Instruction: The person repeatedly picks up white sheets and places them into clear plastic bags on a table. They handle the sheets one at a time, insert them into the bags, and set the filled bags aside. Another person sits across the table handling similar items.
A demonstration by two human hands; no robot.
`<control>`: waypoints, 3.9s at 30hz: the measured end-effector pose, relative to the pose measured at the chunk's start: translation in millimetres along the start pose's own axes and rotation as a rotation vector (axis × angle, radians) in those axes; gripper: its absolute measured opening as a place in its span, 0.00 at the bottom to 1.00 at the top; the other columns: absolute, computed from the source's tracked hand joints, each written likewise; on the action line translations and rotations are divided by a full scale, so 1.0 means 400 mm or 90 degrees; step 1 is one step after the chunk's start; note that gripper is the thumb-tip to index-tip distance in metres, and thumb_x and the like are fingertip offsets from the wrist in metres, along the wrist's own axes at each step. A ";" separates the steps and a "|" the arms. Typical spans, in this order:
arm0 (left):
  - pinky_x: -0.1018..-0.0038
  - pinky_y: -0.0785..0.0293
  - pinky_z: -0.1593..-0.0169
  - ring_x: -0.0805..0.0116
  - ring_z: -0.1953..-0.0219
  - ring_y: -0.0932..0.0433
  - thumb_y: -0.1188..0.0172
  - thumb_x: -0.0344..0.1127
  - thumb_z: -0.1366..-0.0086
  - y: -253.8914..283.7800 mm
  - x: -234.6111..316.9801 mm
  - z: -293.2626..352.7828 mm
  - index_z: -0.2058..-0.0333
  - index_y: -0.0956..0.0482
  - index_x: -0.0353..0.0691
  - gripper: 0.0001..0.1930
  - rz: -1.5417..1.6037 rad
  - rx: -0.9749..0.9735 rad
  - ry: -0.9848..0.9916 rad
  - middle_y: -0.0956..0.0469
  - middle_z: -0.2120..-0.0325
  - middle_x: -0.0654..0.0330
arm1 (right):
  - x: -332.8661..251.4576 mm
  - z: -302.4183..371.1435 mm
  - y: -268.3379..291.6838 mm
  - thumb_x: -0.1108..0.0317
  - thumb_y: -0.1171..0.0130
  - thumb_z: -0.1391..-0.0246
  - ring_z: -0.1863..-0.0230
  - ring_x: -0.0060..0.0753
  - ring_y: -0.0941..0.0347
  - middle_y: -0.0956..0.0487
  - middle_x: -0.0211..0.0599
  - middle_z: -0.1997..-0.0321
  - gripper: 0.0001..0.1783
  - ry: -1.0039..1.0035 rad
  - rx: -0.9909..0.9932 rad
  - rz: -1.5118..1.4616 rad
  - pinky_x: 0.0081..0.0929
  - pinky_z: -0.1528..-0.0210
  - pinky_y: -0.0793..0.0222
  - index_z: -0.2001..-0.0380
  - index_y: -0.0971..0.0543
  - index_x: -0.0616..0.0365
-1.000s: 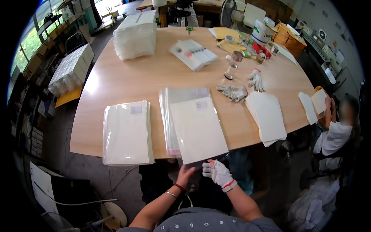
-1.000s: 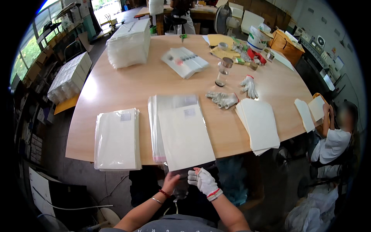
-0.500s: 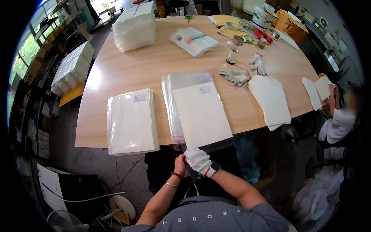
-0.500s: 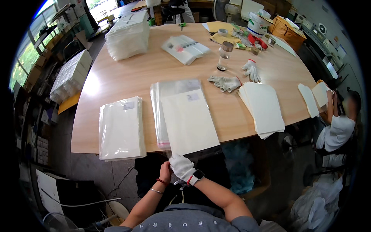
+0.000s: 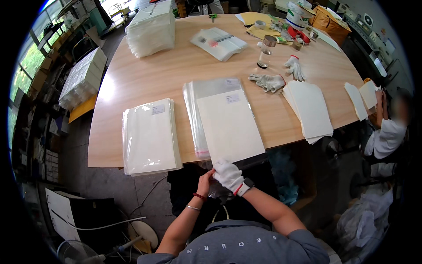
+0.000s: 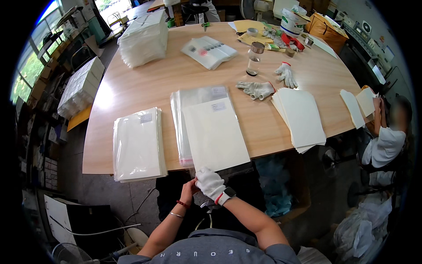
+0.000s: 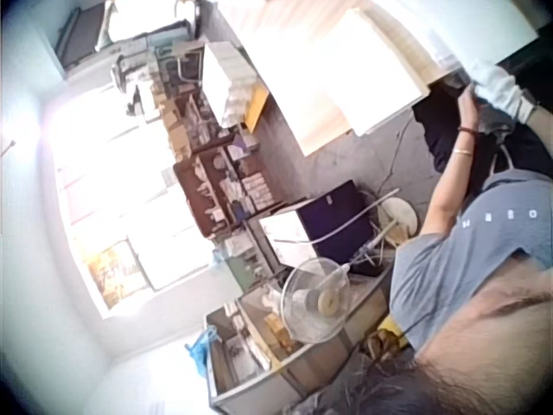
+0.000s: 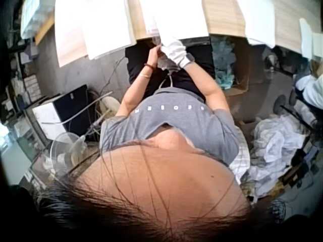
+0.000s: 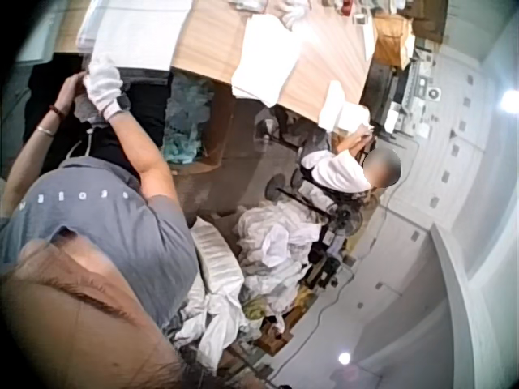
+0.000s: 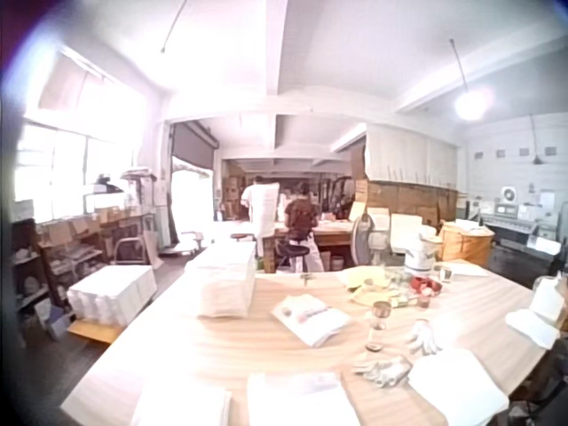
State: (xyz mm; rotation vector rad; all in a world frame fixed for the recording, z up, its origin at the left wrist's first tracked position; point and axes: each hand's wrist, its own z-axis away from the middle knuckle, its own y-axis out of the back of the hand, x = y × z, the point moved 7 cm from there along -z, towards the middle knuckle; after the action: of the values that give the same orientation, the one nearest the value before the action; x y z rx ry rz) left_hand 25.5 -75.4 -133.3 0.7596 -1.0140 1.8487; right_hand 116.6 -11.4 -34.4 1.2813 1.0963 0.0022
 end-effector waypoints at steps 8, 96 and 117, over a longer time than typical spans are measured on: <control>0.71 0.27 0.68 0.64 0.66 0.22 0.58 0.40 0.41 0.014 -0.021 -0.002 0.75 0.28 0.34 0.15 0.067 0.168 0.120 0.23 0.67 0.56 | -0.033 -0.007 0.129 0.64 0.49 0.52 0.72 0.46 0.30 0.28 0.44 0.74 0.10 0.135 -0.079 -0.168 0.36 0.66 0.32 0.76 0.27 0.59; 0.63 0.30 0.53 0.50 0.53 0.30 0.46 0.29 0.43 -0.082 0.499 -0.032 0.54 0.30 0.37 0.17 -0.817 -0.098 -0.492 0.29 0.55 0.49 | 0.656 0.407 0.670 0.55 0.44 0.49 0.89 0.20 0.40 0.29 0.31 0.84 0.15 -0.478 0.630 -0.458 0.19 0.88 0.45 0.70 0.30 0.56; 0.65 0.28 0.62 0.56 0.65 0.27 0.49 0.28 0.47 -0.155 0.413 -0.271 0.71 0.28 0.39 0.04 -1.021 0.019 -0.558 0.26 0.72 0.54 | 0.205 0.482 0.437 0.61 0.50 0.47 0.88 0.14 0.39 0.27 0.26 0.81 0.14 -0.431 0.323 -0.711 0.13 0.87 0.46 0.64 0.26 0.61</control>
State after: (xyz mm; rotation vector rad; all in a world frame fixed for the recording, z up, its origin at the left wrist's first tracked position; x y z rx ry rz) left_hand -1.7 102.5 -30.8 1.7390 -0.4418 0.0939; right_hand 380.8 -49.2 22.5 0.8123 1.0883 -1.5082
